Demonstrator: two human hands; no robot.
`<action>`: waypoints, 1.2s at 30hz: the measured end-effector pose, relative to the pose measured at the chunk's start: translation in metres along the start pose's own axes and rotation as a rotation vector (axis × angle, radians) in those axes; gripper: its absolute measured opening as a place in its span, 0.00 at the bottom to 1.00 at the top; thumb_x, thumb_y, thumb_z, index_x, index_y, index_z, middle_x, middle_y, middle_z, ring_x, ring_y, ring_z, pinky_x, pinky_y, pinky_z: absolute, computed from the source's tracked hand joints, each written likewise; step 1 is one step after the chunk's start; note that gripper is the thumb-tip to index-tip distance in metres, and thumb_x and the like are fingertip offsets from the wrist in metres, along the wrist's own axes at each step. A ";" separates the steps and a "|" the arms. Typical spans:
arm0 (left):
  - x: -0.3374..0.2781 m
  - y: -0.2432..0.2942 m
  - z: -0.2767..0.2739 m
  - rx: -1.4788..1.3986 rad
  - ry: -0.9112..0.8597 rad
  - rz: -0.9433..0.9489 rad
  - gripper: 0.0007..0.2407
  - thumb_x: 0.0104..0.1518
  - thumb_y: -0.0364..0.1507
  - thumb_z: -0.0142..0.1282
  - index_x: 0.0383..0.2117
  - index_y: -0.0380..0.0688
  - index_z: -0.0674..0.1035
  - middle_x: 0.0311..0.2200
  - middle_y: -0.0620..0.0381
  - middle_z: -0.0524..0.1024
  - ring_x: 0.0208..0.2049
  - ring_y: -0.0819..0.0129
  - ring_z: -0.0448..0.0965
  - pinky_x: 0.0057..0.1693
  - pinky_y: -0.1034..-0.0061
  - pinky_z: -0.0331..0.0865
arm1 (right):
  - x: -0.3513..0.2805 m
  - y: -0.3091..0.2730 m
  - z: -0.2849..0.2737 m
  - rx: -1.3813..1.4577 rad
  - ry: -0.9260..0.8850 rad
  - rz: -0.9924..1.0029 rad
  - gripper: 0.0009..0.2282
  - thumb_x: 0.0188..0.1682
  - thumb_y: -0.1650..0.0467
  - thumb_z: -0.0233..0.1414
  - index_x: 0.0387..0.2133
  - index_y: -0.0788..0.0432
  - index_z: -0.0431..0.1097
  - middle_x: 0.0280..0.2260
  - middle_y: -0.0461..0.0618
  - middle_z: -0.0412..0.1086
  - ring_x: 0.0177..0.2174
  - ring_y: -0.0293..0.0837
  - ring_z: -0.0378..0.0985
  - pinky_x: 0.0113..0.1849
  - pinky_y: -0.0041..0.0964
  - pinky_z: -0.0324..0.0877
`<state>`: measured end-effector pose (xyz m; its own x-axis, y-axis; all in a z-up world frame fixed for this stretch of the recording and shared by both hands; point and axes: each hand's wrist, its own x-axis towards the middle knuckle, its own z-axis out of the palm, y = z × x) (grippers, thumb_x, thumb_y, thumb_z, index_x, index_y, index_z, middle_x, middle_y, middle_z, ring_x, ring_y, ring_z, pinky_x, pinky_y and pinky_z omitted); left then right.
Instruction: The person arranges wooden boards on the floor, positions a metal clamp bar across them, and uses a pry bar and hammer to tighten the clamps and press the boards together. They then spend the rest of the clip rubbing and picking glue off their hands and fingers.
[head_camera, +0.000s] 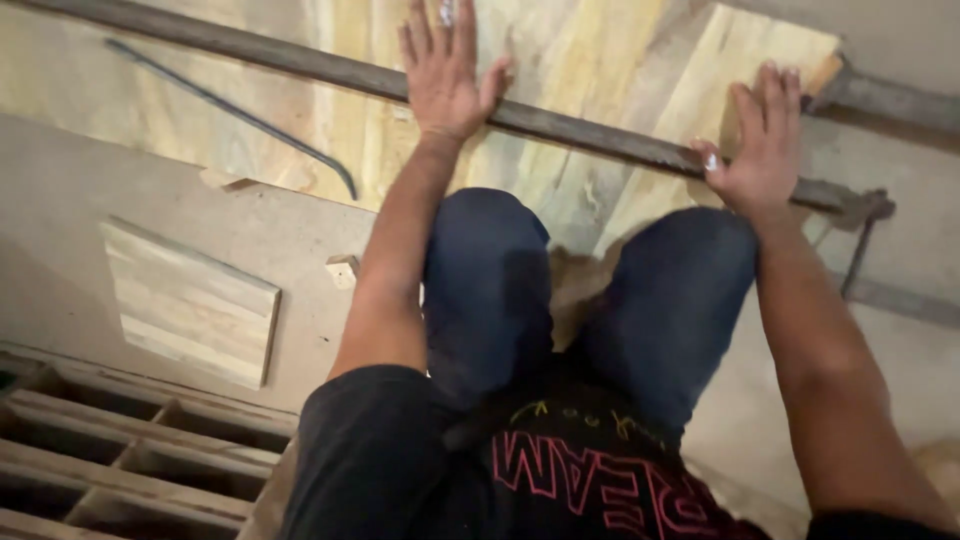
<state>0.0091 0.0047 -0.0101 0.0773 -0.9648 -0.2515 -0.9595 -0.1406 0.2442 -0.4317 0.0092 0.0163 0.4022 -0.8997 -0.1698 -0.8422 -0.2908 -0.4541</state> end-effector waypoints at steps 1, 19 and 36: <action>-0.007 0.002 -0.001 -0.018 -0.019 -0.002 0.38 0.64 0.56 0.51 0.74 0.49 0.55 0.74 0.46 0.51 0.75 0.38 0.42 0.75 0.40 0.41 | -0.013 0.000 -0.002 0.021 -0.012 -0.015 0.30 0.61 0.54 0.57 0.65 0.64 0.65 0.73 0.66 0.51 0.73 0.69 0.47 0.71 0.63 0.51; 0.003 0.007 -0.014 0.033 0.090 0.029 0.34 0.66 0.57 0.48 0.74 0.56 0.57 0.76 0.50 0.43 0.76 0.43 0.37 0.75 0.42 0.40 | 0.007 -0.008 -0.008 -0.019 0.096 -0.079 0.30 0.58 0.53 0.58 0.62 0.65 0.68 0.71 0.65 0.54 0.71 0.70 0.51 0.69 0.62 0.55; -0.050 0.024 -0.036 0.259 -0.009 0.329 0.45 0.64 0.67 0.38 0.73 0.43 0.43 0.33 0.52 0.77 0.43 0.53 0.68 0.58 0.51 0.58 | -0.013 0.023 0.027 -0.040 0.156 -0.083 0.23 0.55 0.61 0.60 0.59 0.60 0.67 0.70 0.60 0.56 0.71 0.63 0.53 0.68 0.57 0.58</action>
<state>-0.0084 0.0413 0.0421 -0.2458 -0.9467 -0.2082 -0.9692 0.2363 0.0700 -0.4462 0.0231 -0.0155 0.4126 -0.9109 0.0060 -0.8235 -0.3758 -0.4250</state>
